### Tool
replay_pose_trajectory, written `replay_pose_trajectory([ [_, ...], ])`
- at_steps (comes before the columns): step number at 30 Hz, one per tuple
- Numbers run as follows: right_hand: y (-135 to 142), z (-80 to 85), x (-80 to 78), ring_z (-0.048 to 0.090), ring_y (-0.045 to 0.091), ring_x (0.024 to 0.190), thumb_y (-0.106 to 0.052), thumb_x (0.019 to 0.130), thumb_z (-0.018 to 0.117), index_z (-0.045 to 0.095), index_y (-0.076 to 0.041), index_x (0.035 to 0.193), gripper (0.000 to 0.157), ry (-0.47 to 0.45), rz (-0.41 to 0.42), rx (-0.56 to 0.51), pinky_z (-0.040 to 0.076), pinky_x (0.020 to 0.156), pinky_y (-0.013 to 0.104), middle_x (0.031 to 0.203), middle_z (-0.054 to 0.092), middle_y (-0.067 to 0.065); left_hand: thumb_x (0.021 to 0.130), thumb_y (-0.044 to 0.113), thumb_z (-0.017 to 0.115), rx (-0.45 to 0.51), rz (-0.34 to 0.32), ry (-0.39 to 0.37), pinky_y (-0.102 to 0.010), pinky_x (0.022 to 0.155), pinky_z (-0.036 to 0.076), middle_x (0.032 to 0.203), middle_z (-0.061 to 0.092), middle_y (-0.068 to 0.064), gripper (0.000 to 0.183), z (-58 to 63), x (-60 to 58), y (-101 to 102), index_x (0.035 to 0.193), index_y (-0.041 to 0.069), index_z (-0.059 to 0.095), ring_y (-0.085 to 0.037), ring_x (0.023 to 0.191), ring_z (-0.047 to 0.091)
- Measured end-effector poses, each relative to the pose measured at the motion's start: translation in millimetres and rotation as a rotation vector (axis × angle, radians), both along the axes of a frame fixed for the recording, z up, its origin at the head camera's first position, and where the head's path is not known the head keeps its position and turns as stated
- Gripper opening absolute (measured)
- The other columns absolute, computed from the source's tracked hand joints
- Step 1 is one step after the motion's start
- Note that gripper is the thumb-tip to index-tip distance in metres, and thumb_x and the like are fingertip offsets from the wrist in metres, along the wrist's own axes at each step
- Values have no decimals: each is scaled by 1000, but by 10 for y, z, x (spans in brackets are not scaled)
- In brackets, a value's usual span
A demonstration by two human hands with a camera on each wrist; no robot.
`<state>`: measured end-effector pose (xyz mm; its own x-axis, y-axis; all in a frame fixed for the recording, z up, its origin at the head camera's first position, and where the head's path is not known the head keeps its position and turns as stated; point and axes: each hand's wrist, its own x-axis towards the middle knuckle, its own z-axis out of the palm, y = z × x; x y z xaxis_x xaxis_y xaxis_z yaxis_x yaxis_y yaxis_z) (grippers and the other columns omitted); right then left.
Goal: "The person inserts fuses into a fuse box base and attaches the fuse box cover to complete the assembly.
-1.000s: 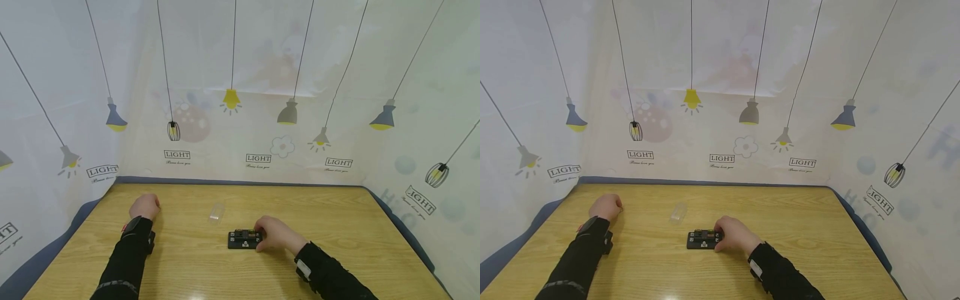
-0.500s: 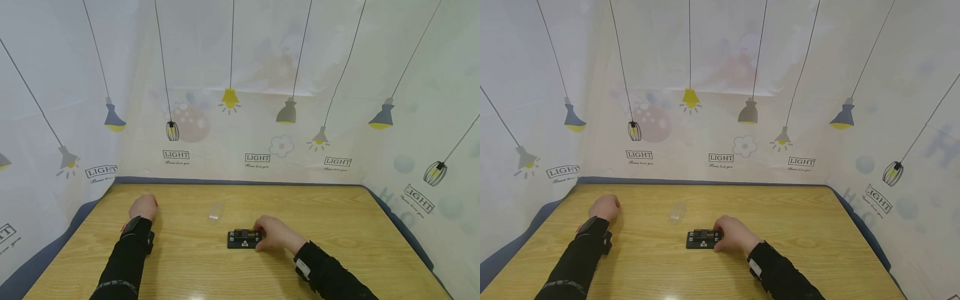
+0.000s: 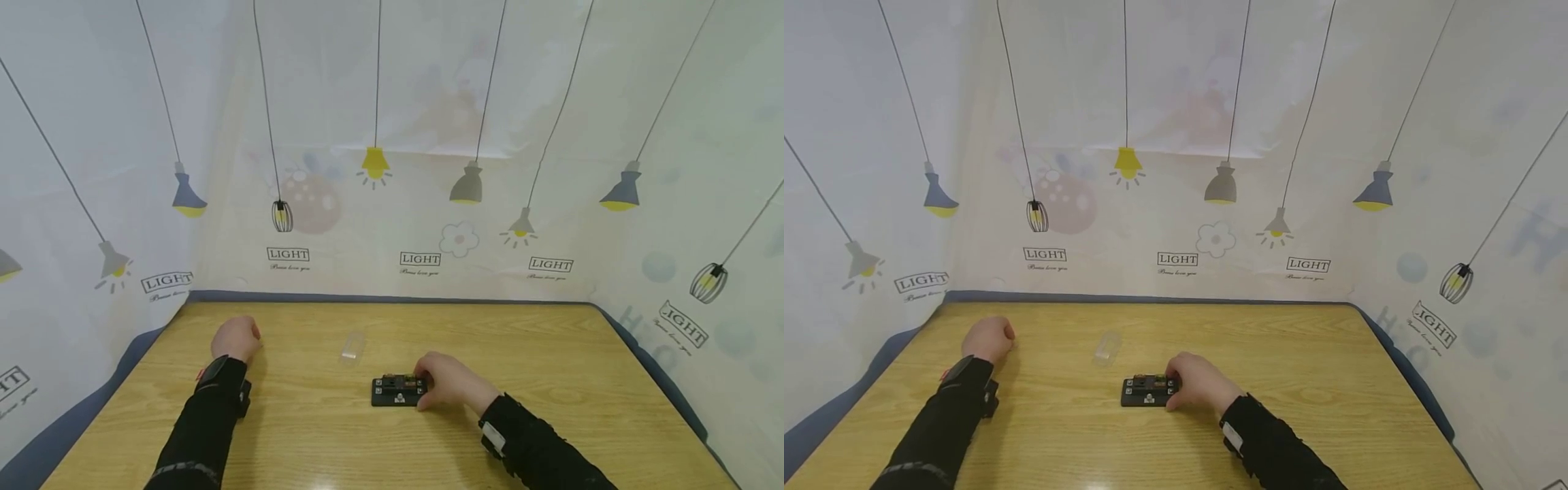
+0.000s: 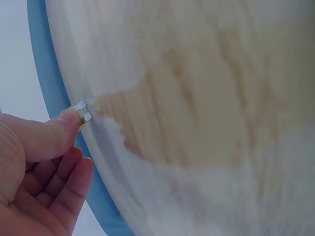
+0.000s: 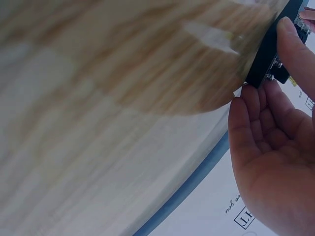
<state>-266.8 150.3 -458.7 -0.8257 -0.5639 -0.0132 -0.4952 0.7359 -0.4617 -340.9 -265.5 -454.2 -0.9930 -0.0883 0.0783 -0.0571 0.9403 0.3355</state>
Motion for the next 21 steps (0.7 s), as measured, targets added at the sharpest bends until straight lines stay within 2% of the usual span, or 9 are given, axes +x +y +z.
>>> replay_pose_trajectory([
  [4, -2, -14, -7, 46, 12, 74, -26, 68, 82, 62, -9, 102, 43, 5, -1, 6, 42, 69, 32, 87, 51, -3, 75, 6, 68, 3, -4, 8, -44, 64, 44, 80, 62, -12, 6, -6, 4, -6, 77, 5, 63, -29, 70, 54],
  [9, 0, -25, -8, 46, 12, 73, -26, 68, 82, 61, -9, 101, 42, 13, -1, 6, 42, 68, 32, 86, 51, -3, 76, 4, 67, 15, -10, 18, -44, 65, 44, 82, 62, -12, 6, 61, 40, 41, 82, 4, 64, -28, 71, 54],
  [15, -1, -22, -6, 46, 12, 73, -26, 68, 82, 61, -9, 101, 42, 14, -2, 5, 42, 68, 32, 86, 51, -2, 76, 3, 66, 34, -36, 80, -44, 63, 43, 80, 62, -12, 5, 155, 100, 114, 81, 4, 64, -28, 69, 54],
  [21, -8, -16, -2, 46, 13, 73, -25, 68, 82, 61, -9, 101, 42, 8, -1, -1, 42, 68, 32, 86, 51, -2, 78, 4, 66, 39, -85, 148, -44, 65, 44, 80, 63, -11, 3, 189, 135, 167, 81, 4, 66, -28, 69, 56],
])
